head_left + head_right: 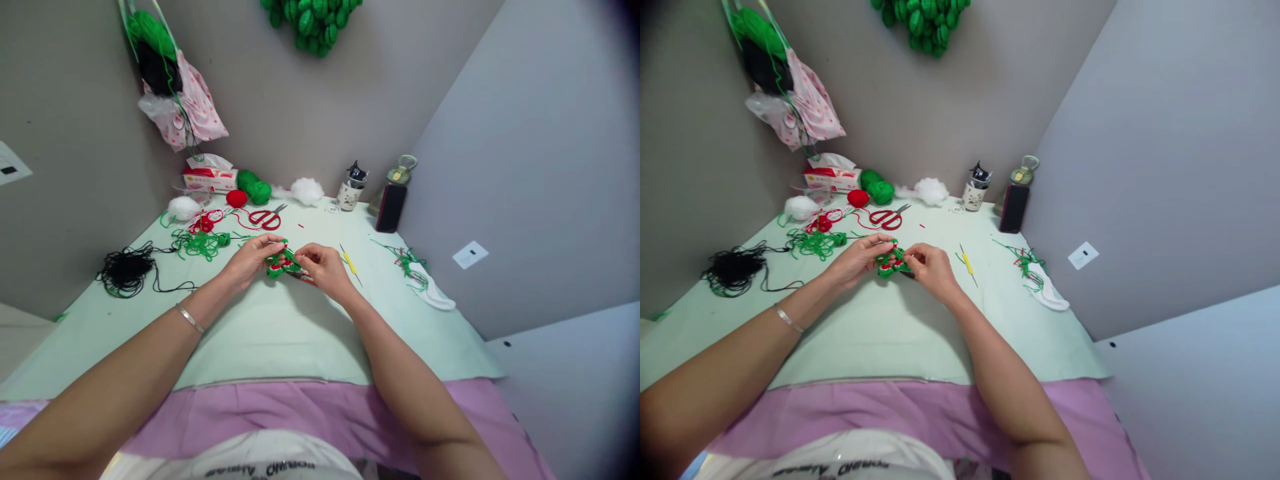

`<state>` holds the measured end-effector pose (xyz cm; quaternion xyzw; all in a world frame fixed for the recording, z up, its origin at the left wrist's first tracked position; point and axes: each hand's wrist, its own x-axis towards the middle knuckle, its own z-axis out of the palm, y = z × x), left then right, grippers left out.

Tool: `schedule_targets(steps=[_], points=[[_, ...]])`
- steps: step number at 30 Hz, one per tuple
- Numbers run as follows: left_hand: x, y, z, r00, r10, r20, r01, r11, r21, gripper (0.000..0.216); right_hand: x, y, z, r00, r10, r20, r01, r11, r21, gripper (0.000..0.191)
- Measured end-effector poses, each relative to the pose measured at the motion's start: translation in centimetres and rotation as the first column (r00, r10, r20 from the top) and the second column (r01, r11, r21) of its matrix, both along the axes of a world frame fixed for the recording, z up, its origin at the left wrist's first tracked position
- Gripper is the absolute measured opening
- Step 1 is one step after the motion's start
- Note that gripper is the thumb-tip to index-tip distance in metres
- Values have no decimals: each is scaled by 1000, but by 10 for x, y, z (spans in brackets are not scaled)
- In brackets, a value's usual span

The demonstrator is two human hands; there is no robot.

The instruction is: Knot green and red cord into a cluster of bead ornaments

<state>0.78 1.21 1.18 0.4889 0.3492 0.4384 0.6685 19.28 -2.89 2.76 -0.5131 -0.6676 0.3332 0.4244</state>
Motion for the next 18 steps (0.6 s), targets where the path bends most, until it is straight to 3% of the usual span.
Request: schedule_targets(steps=[6,12,18], points=[[1,-2,2,999,33,-26,-32,999,11,37,1,0,0,999,2,40,-1,1000,-3,16],[4,-2,0,993,102,-67,-91,984,151,35,-1,-1,0,999,-22,45,24,999,-25,16],[1,-2,1,999,-5,-45,6,1000,21,37,1,3,-1,987,69,-144,-82,993,-81,19]])
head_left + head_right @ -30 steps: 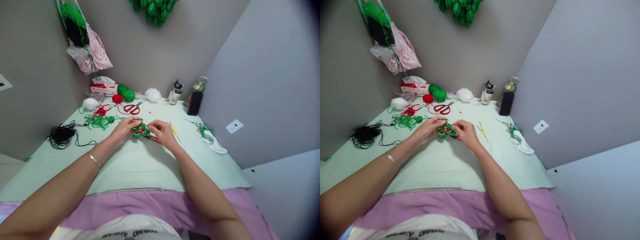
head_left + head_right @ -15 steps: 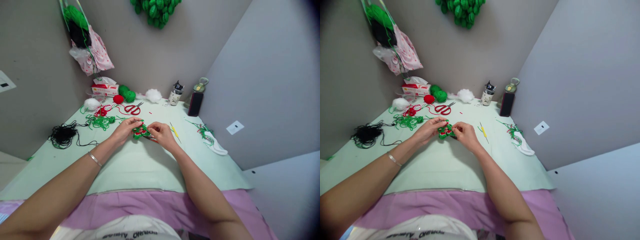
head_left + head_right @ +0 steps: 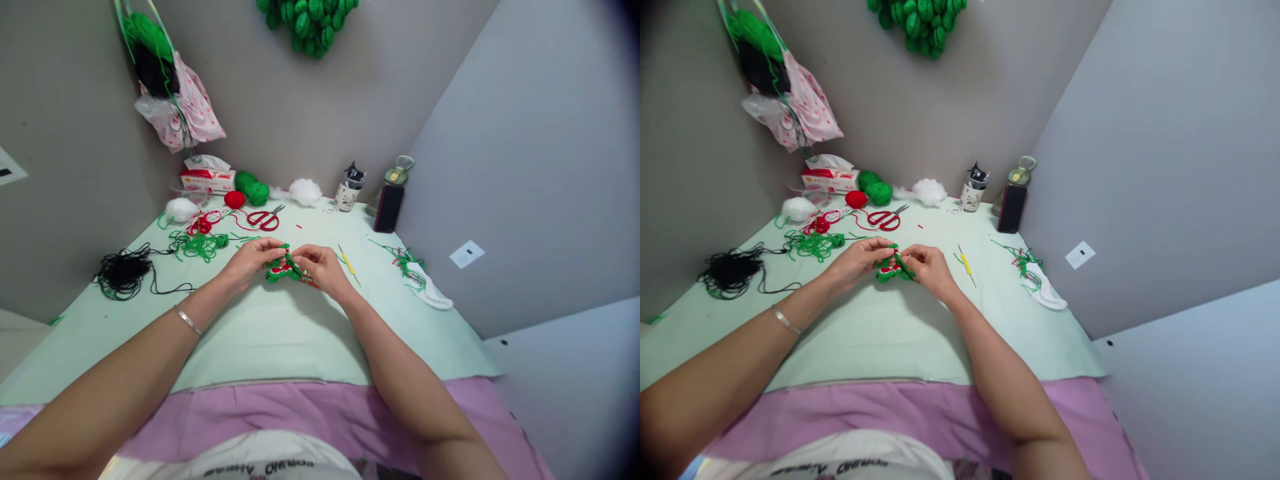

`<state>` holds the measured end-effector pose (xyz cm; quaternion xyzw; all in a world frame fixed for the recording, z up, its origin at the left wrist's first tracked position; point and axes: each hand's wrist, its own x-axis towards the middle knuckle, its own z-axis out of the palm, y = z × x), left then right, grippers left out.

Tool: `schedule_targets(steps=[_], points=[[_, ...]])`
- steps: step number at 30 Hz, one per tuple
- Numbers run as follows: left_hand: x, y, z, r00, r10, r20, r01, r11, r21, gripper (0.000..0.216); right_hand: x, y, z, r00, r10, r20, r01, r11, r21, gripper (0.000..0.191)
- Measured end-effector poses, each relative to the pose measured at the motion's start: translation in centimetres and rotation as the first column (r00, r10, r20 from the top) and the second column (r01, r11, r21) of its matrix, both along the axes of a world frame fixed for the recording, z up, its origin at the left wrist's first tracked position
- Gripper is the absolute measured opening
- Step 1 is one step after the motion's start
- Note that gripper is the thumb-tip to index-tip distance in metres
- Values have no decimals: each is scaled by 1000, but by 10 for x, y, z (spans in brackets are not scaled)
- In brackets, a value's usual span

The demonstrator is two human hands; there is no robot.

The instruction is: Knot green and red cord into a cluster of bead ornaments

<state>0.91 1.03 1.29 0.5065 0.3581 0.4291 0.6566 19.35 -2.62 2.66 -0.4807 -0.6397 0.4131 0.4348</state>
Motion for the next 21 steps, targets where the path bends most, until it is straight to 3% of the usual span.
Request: schedule_targets(steps=[16,21], points=[[2,-3,3,996,-50,68,54,997,-54,31,1,3,-5,995,32,-94,-33,999,-3,22],[9,-8,-1,999,-6,33,5,1000,23,30,-4,5,-12,992,-8,-129,1,999,-53,23]])
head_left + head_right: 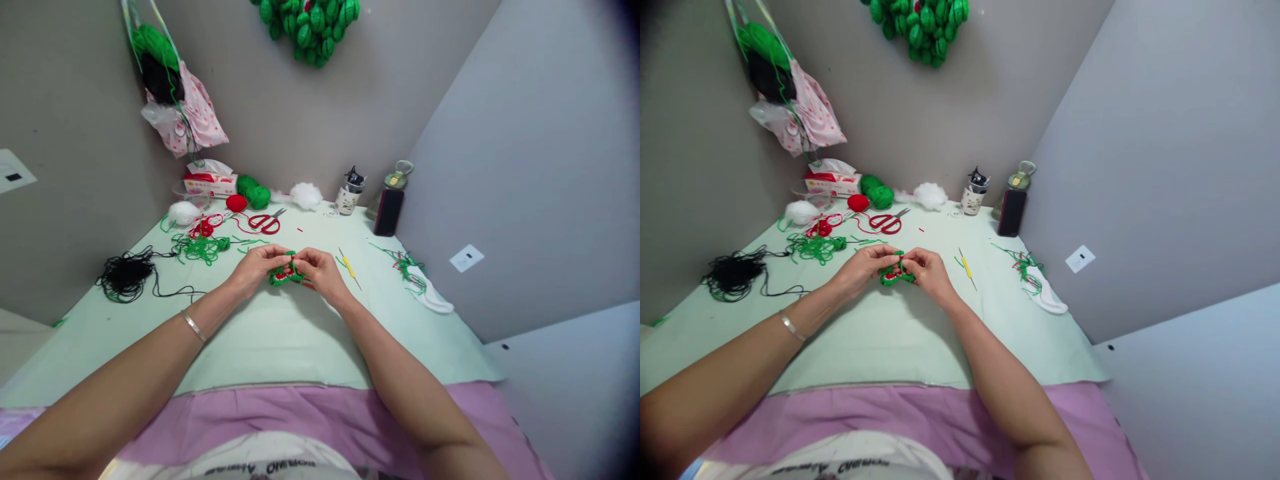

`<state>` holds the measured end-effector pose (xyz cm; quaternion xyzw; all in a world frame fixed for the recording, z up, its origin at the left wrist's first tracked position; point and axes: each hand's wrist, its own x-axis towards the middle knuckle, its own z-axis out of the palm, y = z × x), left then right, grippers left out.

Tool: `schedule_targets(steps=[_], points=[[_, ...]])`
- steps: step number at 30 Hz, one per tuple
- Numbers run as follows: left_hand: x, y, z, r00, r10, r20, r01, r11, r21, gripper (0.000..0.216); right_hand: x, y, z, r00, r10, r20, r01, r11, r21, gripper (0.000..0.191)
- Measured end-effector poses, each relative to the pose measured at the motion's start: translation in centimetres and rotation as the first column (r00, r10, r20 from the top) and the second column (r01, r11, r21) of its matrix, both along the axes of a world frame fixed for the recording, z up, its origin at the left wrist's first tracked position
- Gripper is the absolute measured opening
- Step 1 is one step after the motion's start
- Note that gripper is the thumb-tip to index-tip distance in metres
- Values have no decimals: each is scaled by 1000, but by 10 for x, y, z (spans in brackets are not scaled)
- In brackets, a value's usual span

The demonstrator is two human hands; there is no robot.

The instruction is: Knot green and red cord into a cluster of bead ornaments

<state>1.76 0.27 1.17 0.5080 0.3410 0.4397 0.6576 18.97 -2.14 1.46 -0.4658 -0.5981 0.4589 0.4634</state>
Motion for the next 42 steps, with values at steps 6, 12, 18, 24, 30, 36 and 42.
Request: schedule_targets(steps=[6,12,18,24,30,36,42], points=[[4,-1,-2,992,77,-99,-61,986,154,28,2,2,1,1000,9,-14,-9,999,-32,22],[3,0,-4,982,75,-173,-39,979,202,29,4,-2,7,989,108,-102,-111,993,-28,30],[2,1,-8,976,-4,-218,27,994,105,30,7,-2,12,972,-63,224,28,987,157,20],[3,-1,-10,955,-108,-275,130,989,63,27,7,0,11,970,-92,223,49,980,193,12],[1,-6,4,965,-182,-190,176,983,-46,29,2,0,13,983,-160,-85,160,987,-4,18],[-1,-5,0,967,-222,-124,218,975,-46,29,1,-5,15,998,-1,58,0,1000,14,24],[9,-10,-9,932,-302,-201,294,953,-73,29,9,8,10,976,-210,-57,213,975,55,16]])
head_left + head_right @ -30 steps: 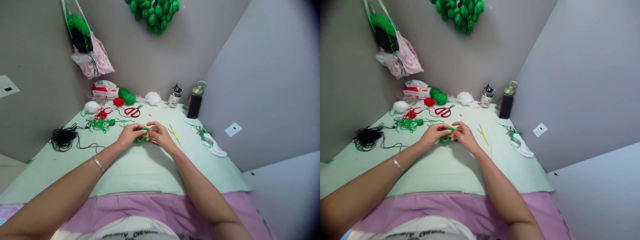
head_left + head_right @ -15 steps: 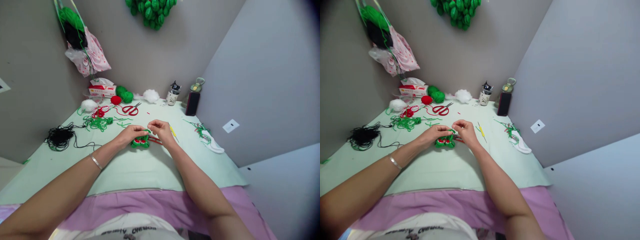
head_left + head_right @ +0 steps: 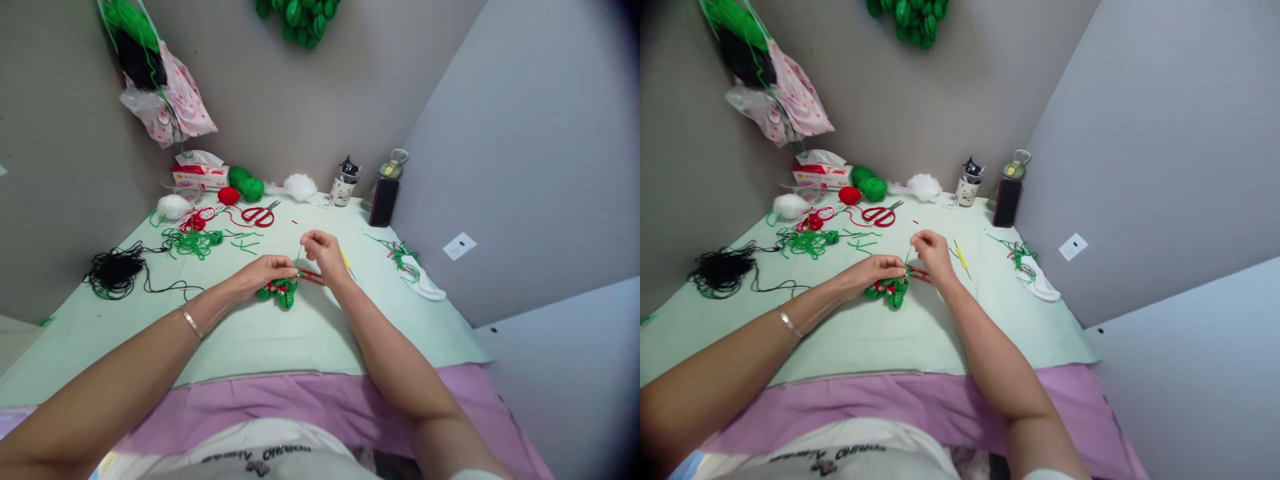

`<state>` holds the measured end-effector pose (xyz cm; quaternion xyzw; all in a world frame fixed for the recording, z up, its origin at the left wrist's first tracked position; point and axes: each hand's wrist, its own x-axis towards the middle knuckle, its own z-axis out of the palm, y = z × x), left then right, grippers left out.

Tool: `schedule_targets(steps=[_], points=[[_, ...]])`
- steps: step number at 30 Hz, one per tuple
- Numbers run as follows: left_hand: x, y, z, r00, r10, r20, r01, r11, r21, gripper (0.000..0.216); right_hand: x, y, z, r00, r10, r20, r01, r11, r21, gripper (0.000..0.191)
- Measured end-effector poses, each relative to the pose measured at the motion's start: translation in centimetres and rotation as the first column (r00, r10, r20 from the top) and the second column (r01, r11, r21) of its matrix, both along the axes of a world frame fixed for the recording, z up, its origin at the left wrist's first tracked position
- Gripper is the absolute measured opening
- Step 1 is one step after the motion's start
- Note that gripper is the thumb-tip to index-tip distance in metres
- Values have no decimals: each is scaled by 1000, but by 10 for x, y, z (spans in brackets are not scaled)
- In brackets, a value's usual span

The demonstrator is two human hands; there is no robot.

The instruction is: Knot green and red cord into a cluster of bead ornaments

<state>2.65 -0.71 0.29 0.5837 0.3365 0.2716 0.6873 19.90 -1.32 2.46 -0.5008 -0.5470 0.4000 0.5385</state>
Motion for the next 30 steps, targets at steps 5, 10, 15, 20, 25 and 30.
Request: schedule_targets(steps=[5,10,15,20,25,30], points=[[2,0,-1,1000,-9,-13,9,1000,-1,30,5,-2,5,933,219,-286,-285,934,-214,32],[-2,4,-1,999,-10,-30,11,999,35,28,10,-2,10,875,207,-438,-319,927,-198,33],[-4,3,7,998,52,-22,-51,996,72,29,15,1,14,884,128,-450,-221,962,-161,30],[-10,7,16,981,186,56,-190,978,88,35,13,-3,18,929,82,-360,-117,990,-76,25],[-14,11,18,954,277,111,-289,952,101,36,6,-8,15,999,26,-38,-22,995,99,20],[-15,11,18,948,292,129,-306,946,104,34,-1,-15,10,955,-77,286,-22,944,328,10]])
